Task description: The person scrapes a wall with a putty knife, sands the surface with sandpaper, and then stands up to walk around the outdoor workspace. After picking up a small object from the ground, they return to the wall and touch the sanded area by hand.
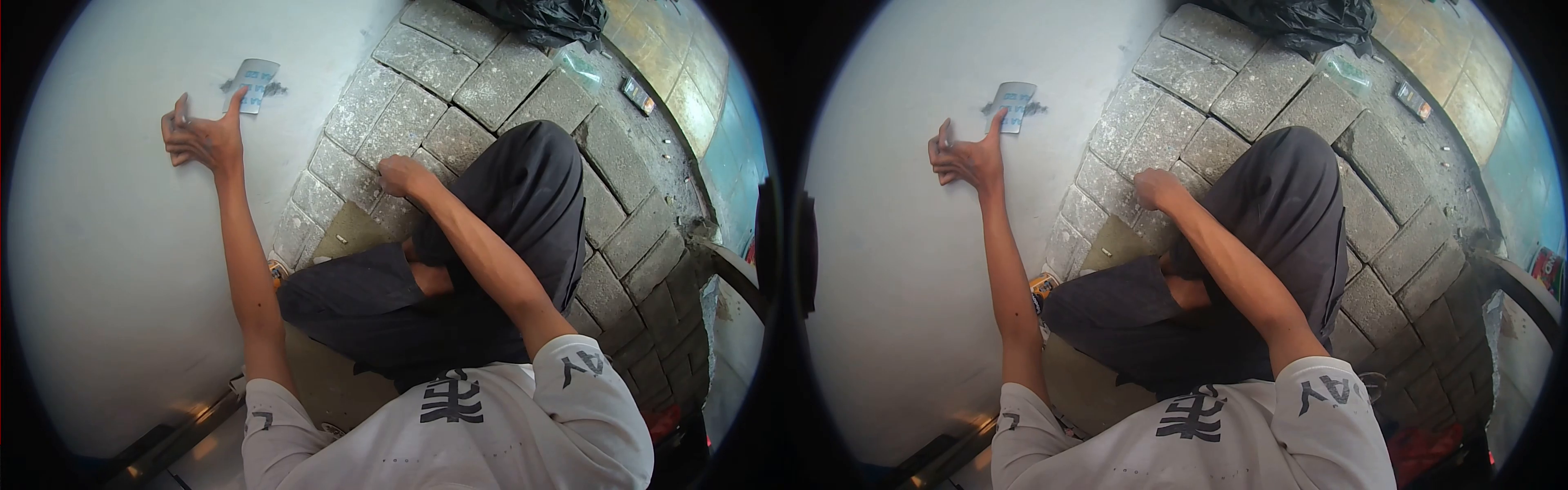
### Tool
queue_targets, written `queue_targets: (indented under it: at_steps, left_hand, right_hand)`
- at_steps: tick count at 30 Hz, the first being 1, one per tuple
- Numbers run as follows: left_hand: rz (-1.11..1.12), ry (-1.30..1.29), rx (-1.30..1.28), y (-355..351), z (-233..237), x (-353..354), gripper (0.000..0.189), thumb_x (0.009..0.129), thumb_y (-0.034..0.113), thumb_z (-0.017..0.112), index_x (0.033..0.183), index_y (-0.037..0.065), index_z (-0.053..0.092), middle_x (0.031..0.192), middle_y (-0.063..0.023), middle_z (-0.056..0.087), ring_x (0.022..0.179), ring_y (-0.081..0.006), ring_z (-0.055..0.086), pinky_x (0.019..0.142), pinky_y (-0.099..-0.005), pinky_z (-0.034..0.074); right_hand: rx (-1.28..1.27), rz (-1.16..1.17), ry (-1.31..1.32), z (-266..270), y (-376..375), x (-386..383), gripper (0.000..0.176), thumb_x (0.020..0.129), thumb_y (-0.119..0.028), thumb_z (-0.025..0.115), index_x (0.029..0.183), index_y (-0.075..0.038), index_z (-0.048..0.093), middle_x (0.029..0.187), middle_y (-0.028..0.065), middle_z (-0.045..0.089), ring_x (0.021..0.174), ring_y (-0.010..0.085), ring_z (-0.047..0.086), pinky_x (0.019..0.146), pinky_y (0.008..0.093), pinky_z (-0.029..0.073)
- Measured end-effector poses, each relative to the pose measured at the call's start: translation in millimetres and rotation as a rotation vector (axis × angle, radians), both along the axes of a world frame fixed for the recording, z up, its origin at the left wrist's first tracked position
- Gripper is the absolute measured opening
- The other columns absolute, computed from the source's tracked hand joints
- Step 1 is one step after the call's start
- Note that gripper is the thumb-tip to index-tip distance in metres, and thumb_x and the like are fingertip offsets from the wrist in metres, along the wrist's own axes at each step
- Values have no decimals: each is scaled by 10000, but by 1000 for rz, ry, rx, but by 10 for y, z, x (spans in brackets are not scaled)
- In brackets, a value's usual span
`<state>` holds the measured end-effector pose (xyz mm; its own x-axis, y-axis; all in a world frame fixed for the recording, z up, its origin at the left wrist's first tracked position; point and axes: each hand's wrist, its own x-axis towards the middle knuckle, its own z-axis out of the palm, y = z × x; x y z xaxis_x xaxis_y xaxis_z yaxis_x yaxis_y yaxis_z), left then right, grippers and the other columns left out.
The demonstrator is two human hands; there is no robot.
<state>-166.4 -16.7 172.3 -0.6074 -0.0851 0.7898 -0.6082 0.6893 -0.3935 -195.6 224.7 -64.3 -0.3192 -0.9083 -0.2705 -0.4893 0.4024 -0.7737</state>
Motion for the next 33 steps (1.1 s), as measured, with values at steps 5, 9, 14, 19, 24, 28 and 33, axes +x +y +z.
queue_targets:
  at_steps: [5,9,14,19,24,28,33]
  left_hand:
    - [61,-68,44,81,-95,-10,988,568,724,858,1250,165,412,1232,-122,326,1122,-295,289,860,-449,213]
    - [14,55,34,20,-87,3,1015,551,732,860,1260,167,403,1224,-118,317,1126,-298,289,865,-448,212]
    - [101,170,43,5,-34,21,1054,523,708,888,1264,154,382,1209,-115,319,1118,-296,301,873,-440,209]
    - [95,211,74,5,-23,-12,1034,536,697,889,1262,148,399,1217,-117,321,1113,-304,301,861,-441,215]
    - [-71,-30,6,12,-63,-90,992,573,652,899,1286,155,420,1232,-123,318,1095,-299,294,861,-454,218]
    - [-69,93,74,41,26,-60,959,565,662,893,1269,180,456,1216,-108,340,1112,-276,296,874,-476,226]
    - [-117,-194,-4,-66,-333,15,889,617,632,874,1301,212,492,1198,-100,429,1135,-281,343,892,-493,242]
  right_hand:
    - [24,22,0,32,-18,-4,231,815,-117,604,963,3,735,1016,244,712,969,403,697,822,482,568]
    - [16,16,-8,25,-9,-7,233,821,-121,609,972,2,736,1015,244,712,970,401,697,824,482,567]
    - [20,7,-2,17,9,11,232,835,-149,615,961,4,736,1017,242,713,967,403,697,825,481,567]
    - [28,13,-7,-1,-24,-4,239,842,-170,616,950,7,735,1020,240,713,964,406,695,825,481,568]
    - [-2,12,13,-21,-21,2,246,840,-187,617,928,11,735,992,247,713,946,410,697,815,483,567]
    - [3,10,2,27,-14,-21,247,838,-182,613,918,18,733,984,251,711,939,412,697,813,482,567]
    - [10,4,-3,49,-6,-4,231,813,-142,599,908,18,736,987,255,709,941,414,696,811,485,566]
